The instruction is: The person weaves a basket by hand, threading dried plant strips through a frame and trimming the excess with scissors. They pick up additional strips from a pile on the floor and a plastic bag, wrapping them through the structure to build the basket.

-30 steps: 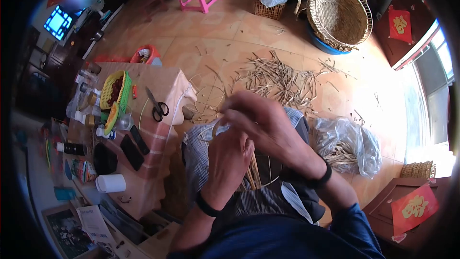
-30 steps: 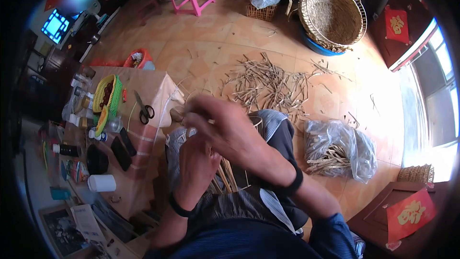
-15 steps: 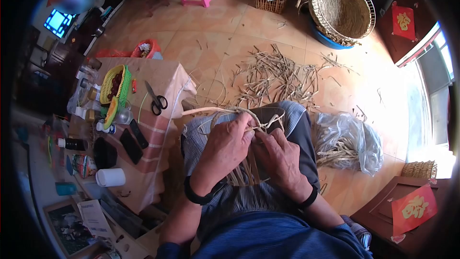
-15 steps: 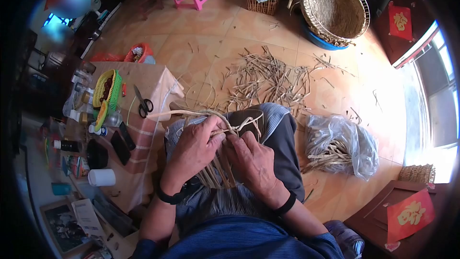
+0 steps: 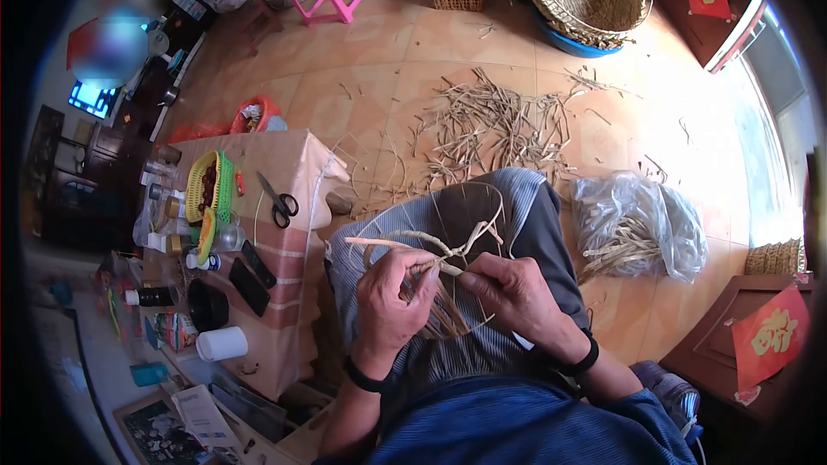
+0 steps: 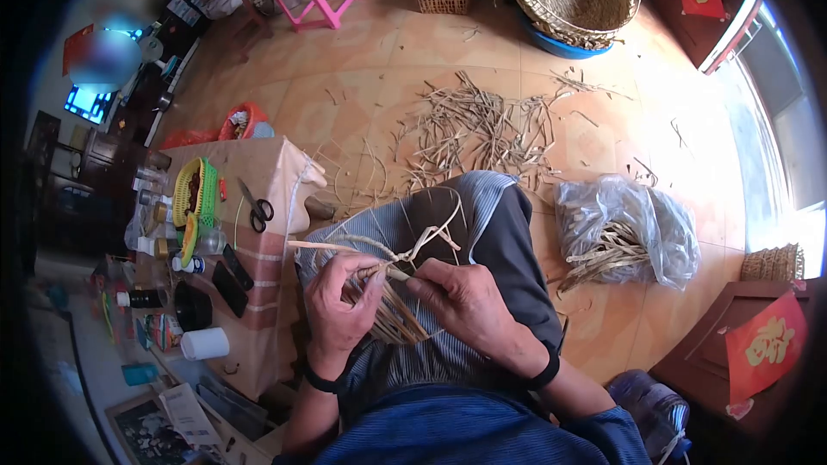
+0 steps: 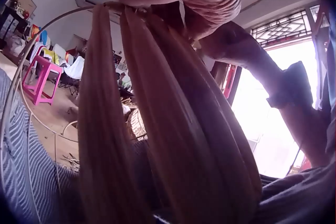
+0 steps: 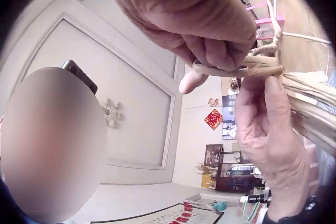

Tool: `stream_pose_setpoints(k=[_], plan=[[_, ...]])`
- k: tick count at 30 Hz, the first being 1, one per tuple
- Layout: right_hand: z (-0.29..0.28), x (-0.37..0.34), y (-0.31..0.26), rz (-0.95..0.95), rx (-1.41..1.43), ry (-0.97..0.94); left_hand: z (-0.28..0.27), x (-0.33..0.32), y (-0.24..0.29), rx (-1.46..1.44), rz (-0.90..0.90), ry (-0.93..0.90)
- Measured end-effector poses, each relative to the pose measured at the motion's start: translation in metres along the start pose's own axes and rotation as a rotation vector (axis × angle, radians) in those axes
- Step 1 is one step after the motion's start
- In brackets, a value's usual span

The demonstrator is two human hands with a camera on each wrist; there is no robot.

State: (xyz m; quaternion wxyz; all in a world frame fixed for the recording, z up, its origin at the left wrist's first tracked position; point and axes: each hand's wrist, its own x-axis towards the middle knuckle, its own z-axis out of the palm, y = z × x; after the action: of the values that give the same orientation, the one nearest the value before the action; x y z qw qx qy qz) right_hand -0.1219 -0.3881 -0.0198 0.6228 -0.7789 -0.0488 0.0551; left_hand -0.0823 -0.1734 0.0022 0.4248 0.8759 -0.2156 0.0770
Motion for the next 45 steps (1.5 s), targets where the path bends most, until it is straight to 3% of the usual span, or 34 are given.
stream_pose_setpoints(k=[12,15,18,23,26,32,33,37,42,45], plan=[[0.005,-0.026,0.003,0.116,0.171,-0.027,0.014,0.002,-0.013,-0.053,0.122,0.025],[-0.001,-0.027,-0.002,0.311,0.541,-0.099,0.015,0.003,-0.016,-0.015,0.162,0.019],[-0.009,-0.013,-0.017,0.304,0.867,-0.189,0.014,0.000,-0.017,0.035,0.199,0.041],[-0.013,0.036,-0.042,0.298,1.048,-0.315,0.004,-0.005,-0.011,-0.011,0.208,0.125],[-0.007,0.055,-0.062,0.232,0.989,-0.322,0.002,-0.005,-0.014,0.006,0.267,0.121],[-0.022,0.044,-0.070,0.272,0.790,-0.378,-0.004,-0.001,-0.006,-0.155,-0.093,0.133],[-0.029,0.036,-0.066,0.298,0.824,-0.371,-0.005,0.004,-0.012,-0.091,0.059,0.110],[-0.062,-0.005,-0.050,0.386,0.642,-0.426,-0.002,0.006,-0.015,-0.014,0.056,0.051],[-0.071,-0.049,-0.004,0.268,0.284,-0.541,0.010,0.005,-0.022,-0.044,0.056,0.093],[-0.095,-0.079,0.044,0.432,0.420,-0.520,0.011,0.002,-0.017,-0.015,0.001,0.092]])
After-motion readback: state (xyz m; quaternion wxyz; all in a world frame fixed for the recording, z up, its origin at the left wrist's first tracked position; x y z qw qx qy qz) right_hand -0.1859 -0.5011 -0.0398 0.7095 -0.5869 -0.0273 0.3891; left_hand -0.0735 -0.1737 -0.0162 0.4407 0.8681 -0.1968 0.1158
